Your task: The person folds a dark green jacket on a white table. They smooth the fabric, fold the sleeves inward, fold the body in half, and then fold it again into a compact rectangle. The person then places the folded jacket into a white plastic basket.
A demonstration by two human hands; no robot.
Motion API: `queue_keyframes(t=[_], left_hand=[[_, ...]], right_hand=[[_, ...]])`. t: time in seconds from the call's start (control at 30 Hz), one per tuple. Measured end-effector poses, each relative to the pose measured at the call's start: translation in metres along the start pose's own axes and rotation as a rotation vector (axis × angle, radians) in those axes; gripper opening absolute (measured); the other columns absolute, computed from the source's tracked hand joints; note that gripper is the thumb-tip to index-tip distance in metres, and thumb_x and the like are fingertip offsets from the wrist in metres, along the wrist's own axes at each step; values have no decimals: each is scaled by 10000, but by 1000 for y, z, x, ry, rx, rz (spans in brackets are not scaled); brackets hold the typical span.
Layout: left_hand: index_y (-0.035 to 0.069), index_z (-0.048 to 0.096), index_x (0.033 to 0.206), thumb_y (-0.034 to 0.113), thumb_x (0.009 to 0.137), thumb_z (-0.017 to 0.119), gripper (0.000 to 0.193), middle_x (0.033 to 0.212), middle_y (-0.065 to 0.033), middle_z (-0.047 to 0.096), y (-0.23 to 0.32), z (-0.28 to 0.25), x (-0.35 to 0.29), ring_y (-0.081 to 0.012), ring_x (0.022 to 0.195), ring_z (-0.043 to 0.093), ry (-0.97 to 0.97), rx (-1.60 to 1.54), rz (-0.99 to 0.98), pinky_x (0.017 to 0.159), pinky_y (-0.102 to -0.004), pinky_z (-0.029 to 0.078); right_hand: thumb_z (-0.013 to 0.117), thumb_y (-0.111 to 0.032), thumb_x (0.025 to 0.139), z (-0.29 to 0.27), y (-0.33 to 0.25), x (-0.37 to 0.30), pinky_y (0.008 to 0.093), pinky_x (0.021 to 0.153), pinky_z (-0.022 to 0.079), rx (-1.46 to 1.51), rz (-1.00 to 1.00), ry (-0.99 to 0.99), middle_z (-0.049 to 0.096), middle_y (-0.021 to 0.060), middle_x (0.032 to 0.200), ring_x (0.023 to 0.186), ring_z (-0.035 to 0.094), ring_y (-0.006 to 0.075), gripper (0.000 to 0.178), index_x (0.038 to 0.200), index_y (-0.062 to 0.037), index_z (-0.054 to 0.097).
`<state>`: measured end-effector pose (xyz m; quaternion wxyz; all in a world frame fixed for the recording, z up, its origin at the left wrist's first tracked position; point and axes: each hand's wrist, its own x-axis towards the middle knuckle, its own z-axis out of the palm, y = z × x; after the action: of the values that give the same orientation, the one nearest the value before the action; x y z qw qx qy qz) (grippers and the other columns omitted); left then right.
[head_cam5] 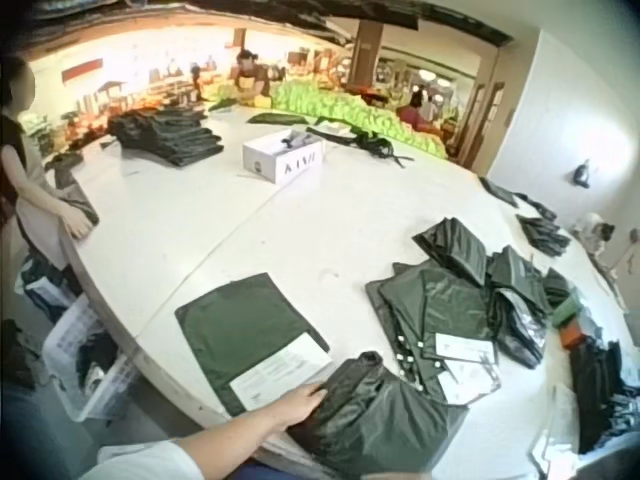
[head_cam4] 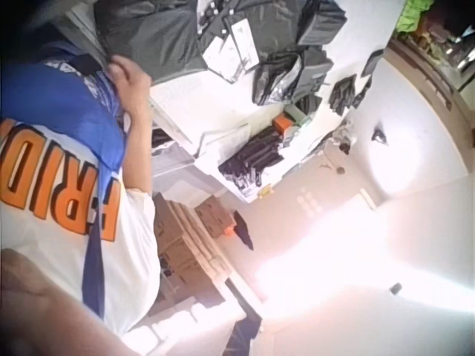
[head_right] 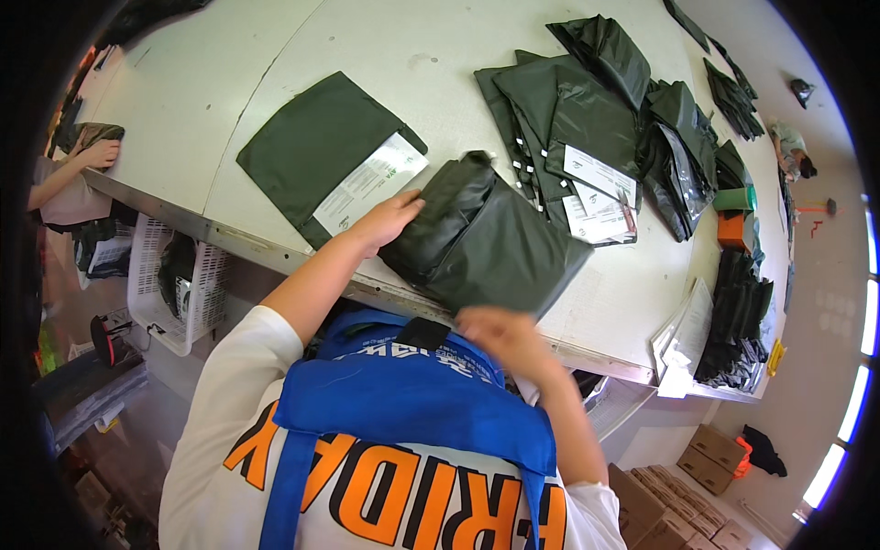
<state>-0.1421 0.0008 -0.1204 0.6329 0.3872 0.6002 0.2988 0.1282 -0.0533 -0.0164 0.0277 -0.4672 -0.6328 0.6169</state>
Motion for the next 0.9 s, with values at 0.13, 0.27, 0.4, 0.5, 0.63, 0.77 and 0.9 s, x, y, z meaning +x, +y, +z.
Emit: queue_keyframes(t=[0.13,0.27,0.4,0.5,0.63,0.77,0.9], left_hand=[[-59,513,1275,502,864,616,703,1192,-227,611,8,12,16,-283,1046,613,-66,-47,84,894,-352,474],[-64,572,1186,540,729,735,775,1121,-230,640,12,19,16,-305,1028,627,-66,117,120,906,-368,473],[-16,525,1252,440,688,768,765,1180,-255,595,7,20,12,-364,1081,591,-109,196,135,919,-401,466],[4,550,1208,428,770,696,627,1151,-244,585,-10,47,-21,-403,1109,537,-8,173,372,974,-446,413],[-58,501,1215,398,777,694,661,1164,-283,553,-43,72,-5,-413,1132,515,0,125,210,982,-456,404],[-77,480,1205,371,737,719,691,1184,-296,525,-19,66,-12,-426,1140,494,-68,-3,222,981,-452,400],[-69,460,1199,360,712,726,702,1131,-273,539,-7,75,-29,-416,1075,525,-75,125,329,952,-452,421]], right_hand=[[662,-218,874,-83,32,89,334,888,471,-362,-180,574,615,134,1162,1044,590,225,483,1311,-61,528],[679,-238,862,-76,31,154,337,978,405,-109,-160,410,566,137,1219,1134,532,231,476,1271,-35,544],[692,-236,856,-66,34,149,329,991,385,-13,-169,389,593,112,1170,1126,534,223,458,1233,-14,552],[675,-258,879,-55,38,130,299,952,407,75,-136,330,611,107,1126,1060,544,168,470,1252,-17,521],[656,-278,893,-56,34,130,299,932,421,27,23,290,619,103,1099,1025,553,165,471,1274,-43,510],[649,-252,883,-67,29,125,306,952,409,-31,18,248,607,111,1145,1054,547,185,475,1293,-64,498],[701,-346,800,-77,16,109,307,1030,351,150,-139,110,532,100,1272,1173,478,186,710,1374,-33,424]])
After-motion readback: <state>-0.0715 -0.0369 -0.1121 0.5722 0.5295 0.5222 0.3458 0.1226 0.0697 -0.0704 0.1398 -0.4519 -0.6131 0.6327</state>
